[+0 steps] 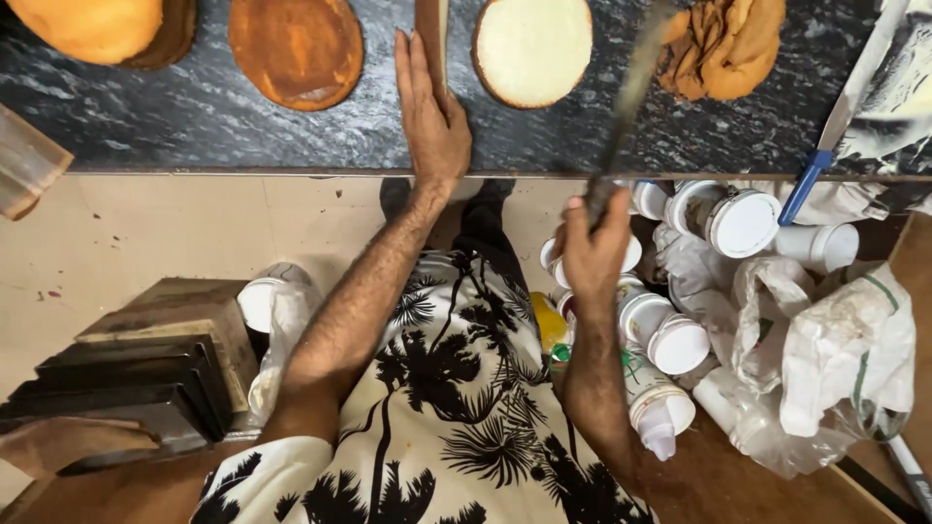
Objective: The person uses a knife to trim the brown crust from several round cakes before slicing them into smaller pieces. They then roll a thin strip of cake in a brown sheet, cut it into segments, and place the scraps into a metal tray.
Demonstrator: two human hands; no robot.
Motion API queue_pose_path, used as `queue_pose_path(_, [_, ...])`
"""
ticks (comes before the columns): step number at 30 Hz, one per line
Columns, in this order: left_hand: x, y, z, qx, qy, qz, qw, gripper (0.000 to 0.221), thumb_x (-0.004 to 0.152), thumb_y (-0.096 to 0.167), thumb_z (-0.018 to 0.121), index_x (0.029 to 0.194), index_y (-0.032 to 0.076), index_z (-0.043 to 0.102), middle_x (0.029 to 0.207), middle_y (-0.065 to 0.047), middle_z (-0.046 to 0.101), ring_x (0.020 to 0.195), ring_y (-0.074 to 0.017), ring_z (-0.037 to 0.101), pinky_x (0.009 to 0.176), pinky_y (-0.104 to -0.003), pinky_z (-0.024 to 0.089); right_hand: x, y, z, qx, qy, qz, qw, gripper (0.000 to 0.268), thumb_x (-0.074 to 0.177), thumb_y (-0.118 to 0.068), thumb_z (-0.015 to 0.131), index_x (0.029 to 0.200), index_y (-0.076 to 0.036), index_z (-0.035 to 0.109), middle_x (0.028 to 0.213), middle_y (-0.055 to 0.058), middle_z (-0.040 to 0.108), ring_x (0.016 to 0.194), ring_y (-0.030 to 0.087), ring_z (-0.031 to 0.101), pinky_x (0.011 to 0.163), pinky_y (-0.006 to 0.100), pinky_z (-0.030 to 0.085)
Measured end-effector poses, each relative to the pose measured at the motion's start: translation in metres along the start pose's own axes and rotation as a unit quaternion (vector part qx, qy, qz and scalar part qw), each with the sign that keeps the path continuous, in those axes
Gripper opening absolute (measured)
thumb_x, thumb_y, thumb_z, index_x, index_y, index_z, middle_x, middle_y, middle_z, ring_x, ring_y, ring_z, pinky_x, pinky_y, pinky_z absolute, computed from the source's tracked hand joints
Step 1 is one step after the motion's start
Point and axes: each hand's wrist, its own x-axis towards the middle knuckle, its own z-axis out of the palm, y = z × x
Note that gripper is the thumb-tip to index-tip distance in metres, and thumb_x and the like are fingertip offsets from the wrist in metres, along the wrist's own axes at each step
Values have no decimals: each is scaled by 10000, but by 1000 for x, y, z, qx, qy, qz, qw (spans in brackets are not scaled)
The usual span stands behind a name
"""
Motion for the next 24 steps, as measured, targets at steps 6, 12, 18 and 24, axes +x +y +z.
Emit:
queue_pose_path(6, [-5,-5,-31,50,4,13,999,719,1108,-48,512,1703,95,134,1732,-131,119,1634,-294,141,1378,-405,230,-29,-13,58,-79,-128,50,987,298,1035,-212,585,1259,-34,503,689,22,572,514,116,586,418,298,466])
queue_pose_path(12, [-4,-11,-37,-98,-45,54,993,771,1112,76,598,1685,80,83,1769,-130,83,1623,-290,89,1373,-424,121,-27,21,94,-169,-149,8,974,352,1038,-217,608,1269,28,506,724,112,652,576,175,678,487,353,506])
queue_pose_path(18, [28,-35,-8,-101,-43,19,994,584,1216,209,540,1661,92,180,1742,-132,141,1650,-287,126,1400,-393,151,-29,29,111,-138,-207,82,965,436,1015,-208,570,1339,42,419,732,158,663,527,225,689,447,365,568])
queue_pose_path(24, [55,-34,-10,-97,-19,68,993,394,1176,192,509,1508,-14,461,1511,-217,506,1462,-354,476,1249,-450,405,-30,13,118,-188,-147,9,971,403,1042,-231,547,1328,42,470,806,185,691,646,276,722,571,422,558])
